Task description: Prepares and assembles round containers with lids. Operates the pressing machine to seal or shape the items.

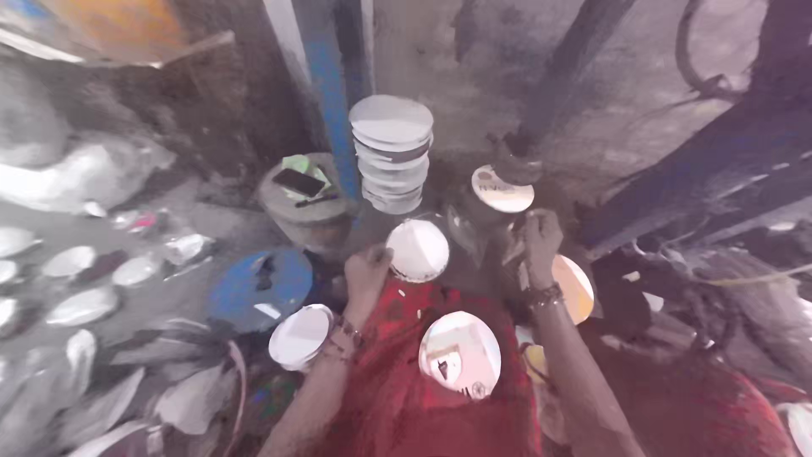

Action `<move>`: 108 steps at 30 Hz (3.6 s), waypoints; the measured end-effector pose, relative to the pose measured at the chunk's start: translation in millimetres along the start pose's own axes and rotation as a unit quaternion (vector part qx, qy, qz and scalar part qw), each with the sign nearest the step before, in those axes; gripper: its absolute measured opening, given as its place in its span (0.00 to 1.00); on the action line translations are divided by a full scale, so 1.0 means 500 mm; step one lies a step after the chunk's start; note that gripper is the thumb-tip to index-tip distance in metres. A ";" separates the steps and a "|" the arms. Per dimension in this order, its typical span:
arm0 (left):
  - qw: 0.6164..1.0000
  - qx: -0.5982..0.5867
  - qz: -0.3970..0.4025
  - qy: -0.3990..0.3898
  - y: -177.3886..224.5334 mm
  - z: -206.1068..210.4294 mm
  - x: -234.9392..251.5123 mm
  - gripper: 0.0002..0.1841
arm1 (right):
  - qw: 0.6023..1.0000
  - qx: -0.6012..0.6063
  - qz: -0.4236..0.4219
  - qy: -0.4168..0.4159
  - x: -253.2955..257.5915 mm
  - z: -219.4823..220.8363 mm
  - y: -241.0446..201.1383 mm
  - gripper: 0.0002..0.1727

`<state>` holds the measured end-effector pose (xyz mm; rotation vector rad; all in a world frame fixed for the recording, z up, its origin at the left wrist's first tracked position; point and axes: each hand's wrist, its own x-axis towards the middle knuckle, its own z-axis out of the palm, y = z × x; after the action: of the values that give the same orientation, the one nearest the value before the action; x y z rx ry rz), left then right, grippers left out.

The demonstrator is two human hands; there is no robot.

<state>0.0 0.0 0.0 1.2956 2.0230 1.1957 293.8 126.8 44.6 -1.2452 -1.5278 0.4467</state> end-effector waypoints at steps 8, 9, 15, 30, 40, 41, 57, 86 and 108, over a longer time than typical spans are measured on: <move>0.912 -0.361 -0.155 0.117 -0.016 -0.006 -0.011 0.08 | 0.924 -0.161 0.081 -0.338 -0.161 0.157 -0.079 0.33; 0.891 -0.395 -0.165 0.148 -0.029 -0.012 -0.008 0.06 | 0.924 -0.161 0.090 -0.334 -0.163 0.171 -0.082 0.33; 0.897 -0.375 -0.138 0.190 -0.085 -0.037 -0.025 0.04 | 0.985 -0.043 0.084 -0.144 -0.130 0.125 -0.060 0.20; 0.969 -0.230 -0.094 0.000 -0.008 0.092 -0.061 0.17 | 0.965 -0.162 0.028 -0.207 -0.169 0.174 -0.033 0.18; 0.921 -0.353 -0.164 -0.017 -0.035 0.089 -0.083 0.21 | 0.947 -0.315 0.069 0.000 -0.146 -0.178 0.010 0.24; 0.914 -0.365 -0.177 -0.019 -0.029 0.090 -0.103 0.19 | 0.931 -0.344 0.122 -0.011 -0.136 -0.222 0.042 0.31; 0.894 -0.262 0.010 -0.365 0.179 0.160 -0.212 0.21 | 0.975 0.171 0.086 0.111 -0.200 -0.270 0.080 0.20; 0.850 -0.454 -0.013 -0.268 0.240 0.224 -0.255 0.08 | 0.970 0.236 0.031 0.053 -0.248 -0.261 0.004 0.18; 0.895 -0.339 -0.025 -0.290 0.182 0.184 -0.241 0.11 | 0.899 -0.361 0.229 -0.094 -0.166 -0.289 0.138 0.42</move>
<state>167.6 -51.5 20.5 1.0508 1.0629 1.1545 443.5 36.1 2.3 -2.2257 -1.6159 0.3030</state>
